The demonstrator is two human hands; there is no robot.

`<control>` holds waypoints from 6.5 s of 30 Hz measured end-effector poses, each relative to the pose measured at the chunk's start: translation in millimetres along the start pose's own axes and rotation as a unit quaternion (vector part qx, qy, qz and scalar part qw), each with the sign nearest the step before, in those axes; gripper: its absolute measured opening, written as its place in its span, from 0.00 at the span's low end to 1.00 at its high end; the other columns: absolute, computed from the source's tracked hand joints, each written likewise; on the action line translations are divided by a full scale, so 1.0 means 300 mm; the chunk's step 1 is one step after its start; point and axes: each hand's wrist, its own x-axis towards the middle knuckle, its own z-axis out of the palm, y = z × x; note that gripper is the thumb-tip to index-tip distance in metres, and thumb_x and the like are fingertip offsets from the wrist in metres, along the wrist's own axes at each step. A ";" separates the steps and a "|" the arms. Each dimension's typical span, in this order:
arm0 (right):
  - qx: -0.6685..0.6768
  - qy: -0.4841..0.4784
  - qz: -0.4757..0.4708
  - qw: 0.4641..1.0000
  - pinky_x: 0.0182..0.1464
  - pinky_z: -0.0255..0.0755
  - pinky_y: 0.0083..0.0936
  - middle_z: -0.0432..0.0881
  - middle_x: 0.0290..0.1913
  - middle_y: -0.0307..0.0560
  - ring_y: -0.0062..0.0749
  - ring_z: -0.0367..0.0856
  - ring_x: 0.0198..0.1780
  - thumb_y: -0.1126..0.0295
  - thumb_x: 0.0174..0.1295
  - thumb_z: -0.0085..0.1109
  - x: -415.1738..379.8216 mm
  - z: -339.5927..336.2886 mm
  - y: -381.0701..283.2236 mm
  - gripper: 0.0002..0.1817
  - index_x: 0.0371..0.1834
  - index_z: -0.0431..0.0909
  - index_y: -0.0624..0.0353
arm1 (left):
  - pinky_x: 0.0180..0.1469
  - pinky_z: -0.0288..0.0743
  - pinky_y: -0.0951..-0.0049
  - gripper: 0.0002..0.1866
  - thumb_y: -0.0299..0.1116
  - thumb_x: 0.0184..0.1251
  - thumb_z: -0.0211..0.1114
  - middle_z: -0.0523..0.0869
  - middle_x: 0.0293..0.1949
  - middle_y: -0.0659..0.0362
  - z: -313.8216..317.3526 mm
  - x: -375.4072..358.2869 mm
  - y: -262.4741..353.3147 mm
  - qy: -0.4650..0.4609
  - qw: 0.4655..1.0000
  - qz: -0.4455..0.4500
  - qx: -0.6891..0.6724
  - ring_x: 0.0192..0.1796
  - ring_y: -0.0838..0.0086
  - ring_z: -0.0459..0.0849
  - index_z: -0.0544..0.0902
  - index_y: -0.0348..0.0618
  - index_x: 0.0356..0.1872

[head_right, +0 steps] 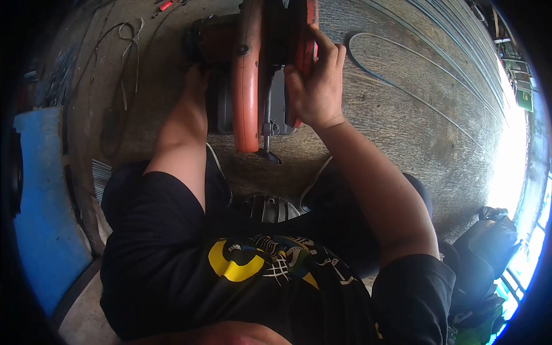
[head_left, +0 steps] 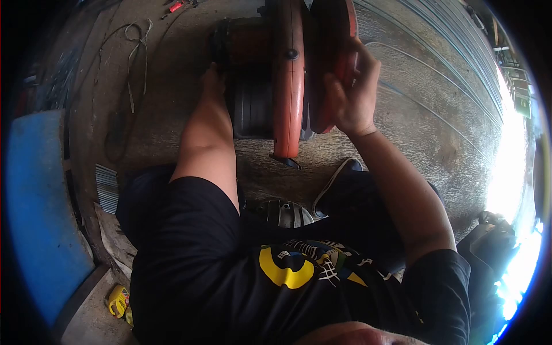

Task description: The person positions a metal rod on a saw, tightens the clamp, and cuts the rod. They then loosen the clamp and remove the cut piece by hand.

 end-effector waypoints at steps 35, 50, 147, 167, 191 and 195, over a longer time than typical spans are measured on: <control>-0.013 0.002 0.000 1.000 0.58 0.68 0.40 0.70 0.54 0.57 0.51 0.70 0.54 0.75 0.48 0.62 0.048 -0.016 -0.010 0.37 0.65 0.62 0.61 | 0.50 0.79 0.64 0.19 0.38 0.71 0.58 0.80 0.49 0.48 -0.008 0.009 0.036 0.036 0.994 -0.100 -0.015 0.49 0.62 0.81 0.73 0.37 0.58; -0.003 0.002 -0.004 1.000 0.59 0.66 0.42 0.71 0.56 0.56 0.52 0.68 0.54 0.76 0.48 0.62 0.046 -0.015 -0.013 0.38 0.66 0.60 0.62 | 0.51 0.83 0.69 0.20 0.40 0.73 0.55 0.77 0.51 0.49 0.045 -0.107 0.237 0.108 0.939 -0.234 -0.227 0.52 0.61 0.79 0.75 0.33 0.55; -0.060 -0.002 -0.021 0.998 0.62 0.60 0.42 0.65 0.64 0.57 0.51 0.64 0.55 0.70 0.53 0.60 -0.102 0.032 0.022 0.40 0.70 0.54 0.66 | 0.58 0.75 0.59 0.31 0.50 0.71 0.54 0.76 0.61 0.46 -0.101 0.494 -0.497 0.097 0.979 -0.108 0.143 0.60 0.56 0.78 0.71 0.31 0.61; -0.052 -0.011 -0.017 0.998 0.62 0.61 0.43 0.64 0.64 0.56 0.51 0.63 0.55 0.70 0.52 0.61 -0.089 0.031 0.023 0.41 0.70 0.53 0.66 | 0.53 0.78 0.59 0.29 0.48 0.68 0.58 0.81 0.55 0.46 0.055 0.087 -0.026 0.125 0.928 -0.233 -0.264 0.54 0.55 0.83 0.76 0.29 0.56; -0.046 -0.011 -0.023 0.999 0.62 0.61 0.43 0.64 0.63 0.58 0.51 0.63 0.56 0.66 0.55 0.60 -0.091 0.032 0.032 0.41 0.70 0.53 0.67 | 0.40 0.84 0.63 0.22 0.39 0.70 0.58 0.83 0.45 0.44 0.095 -0.106 0.206 0.197 0.933 -0.216 -0.210 0.42 0.57 0.86 0.77 0.24 0.51; -0.047 -0.013 -0.014 0.999 0.62 0.61 0.42 0.64 0.62 0.57 0.51 0.63 0.56 0.65 0.55 0.60 -0.093 0.032 0.029 0.41 0.70 0.53 0.67 | 0.43 0.83 0.62 0.23 0.40 0.69 0.58 0.83 0.47 0.43 0.089 -0.014 0.091 0.162 0.941 -0.235 -0.179 0.44 0.57 0.86 0.76 0.23 0.52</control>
